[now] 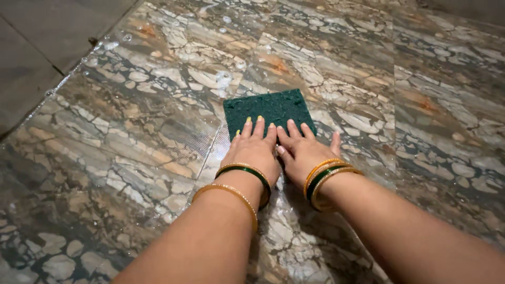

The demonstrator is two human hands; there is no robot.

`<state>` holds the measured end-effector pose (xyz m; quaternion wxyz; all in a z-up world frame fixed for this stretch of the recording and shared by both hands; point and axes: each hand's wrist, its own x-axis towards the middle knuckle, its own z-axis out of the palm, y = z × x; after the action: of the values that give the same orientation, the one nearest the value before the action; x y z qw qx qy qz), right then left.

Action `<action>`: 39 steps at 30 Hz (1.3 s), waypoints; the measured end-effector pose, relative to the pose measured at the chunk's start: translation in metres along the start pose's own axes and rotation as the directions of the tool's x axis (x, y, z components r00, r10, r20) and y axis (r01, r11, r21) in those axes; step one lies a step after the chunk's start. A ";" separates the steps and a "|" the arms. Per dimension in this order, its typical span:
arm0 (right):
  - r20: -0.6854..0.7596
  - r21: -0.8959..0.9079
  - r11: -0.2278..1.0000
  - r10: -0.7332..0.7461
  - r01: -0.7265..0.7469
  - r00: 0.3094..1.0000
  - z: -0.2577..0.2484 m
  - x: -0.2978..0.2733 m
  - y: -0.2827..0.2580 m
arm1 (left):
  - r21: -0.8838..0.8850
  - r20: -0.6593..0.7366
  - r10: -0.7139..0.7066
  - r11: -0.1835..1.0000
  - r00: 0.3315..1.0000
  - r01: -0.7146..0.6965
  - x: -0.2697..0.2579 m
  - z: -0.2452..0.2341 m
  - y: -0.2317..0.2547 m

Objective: The person scrubs a wet tiled floor by hand using a green scouring pad, moving the pad in circular and linear motions across the surface.

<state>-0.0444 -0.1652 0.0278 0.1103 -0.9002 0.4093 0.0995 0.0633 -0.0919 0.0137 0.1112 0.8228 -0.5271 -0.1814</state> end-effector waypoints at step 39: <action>0.084 -0.169 0.901 -0.391 0.400 0.917 0.021 -0.001 -0.132 | -0.171 -0.382 -0.125 0.983 0.916 0.063 -0.100 -0.020 -0.135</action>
<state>0.0527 -0.0739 0.0237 0.0551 -0.9681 0.2046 0.1337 0.1459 0.0552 -0.0003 0.2690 0.8555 -0.4384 -0.0593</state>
